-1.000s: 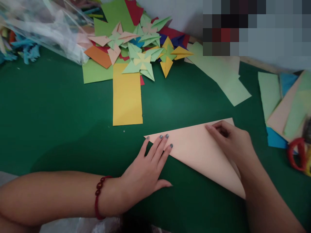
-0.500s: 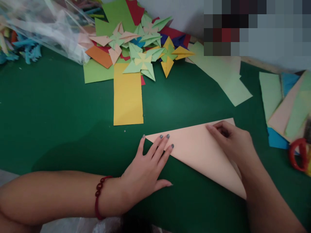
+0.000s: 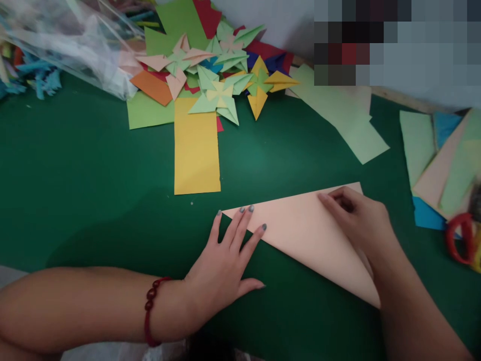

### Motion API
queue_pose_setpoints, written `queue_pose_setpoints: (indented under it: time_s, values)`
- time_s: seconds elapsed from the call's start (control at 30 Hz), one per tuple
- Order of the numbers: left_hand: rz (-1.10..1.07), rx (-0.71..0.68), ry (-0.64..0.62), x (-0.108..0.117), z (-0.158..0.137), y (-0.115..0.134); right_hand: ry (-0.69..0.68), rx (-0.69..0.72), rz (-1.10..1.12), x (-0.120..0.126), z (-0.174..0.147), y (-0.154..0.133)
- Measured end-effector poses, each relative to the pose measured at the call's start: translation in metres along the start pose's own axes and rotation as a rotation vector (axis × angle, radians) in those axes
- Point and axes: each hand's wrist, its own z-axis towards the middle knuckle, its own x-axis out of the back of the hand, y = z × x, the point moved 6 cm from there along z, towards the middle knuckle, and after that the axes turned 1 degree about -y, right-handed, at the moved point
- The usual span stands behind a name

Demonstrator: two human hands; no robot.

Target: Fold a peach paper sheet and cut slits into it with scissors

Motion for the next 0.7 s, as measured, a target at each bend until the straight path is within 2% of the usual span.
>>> queue_pose_setpoints:
  time_s: [0.1,0.23,0.47,0.7]
  values:
    - [0.039,0.081,0.025,0.001,-0.005,-0.001,-0.003,-0.007,-0.003,0.0,0.0,0.0]
    - [0.147,0.12,0.051,0.001,-0.011,0.0,-0.006,-0.021,-0.003,0.0,0.0,0.0]
    - [0.34,0.128,0.073,0.003,-0.015,0.003,-0.003,0.0,0.008,0.002,-0.001,-0.003]
    - [0.378,0.131,0.094,0.002,-0.014,0.003,-0.005,-0.013,0.001,0.001,0.0,-0.001]
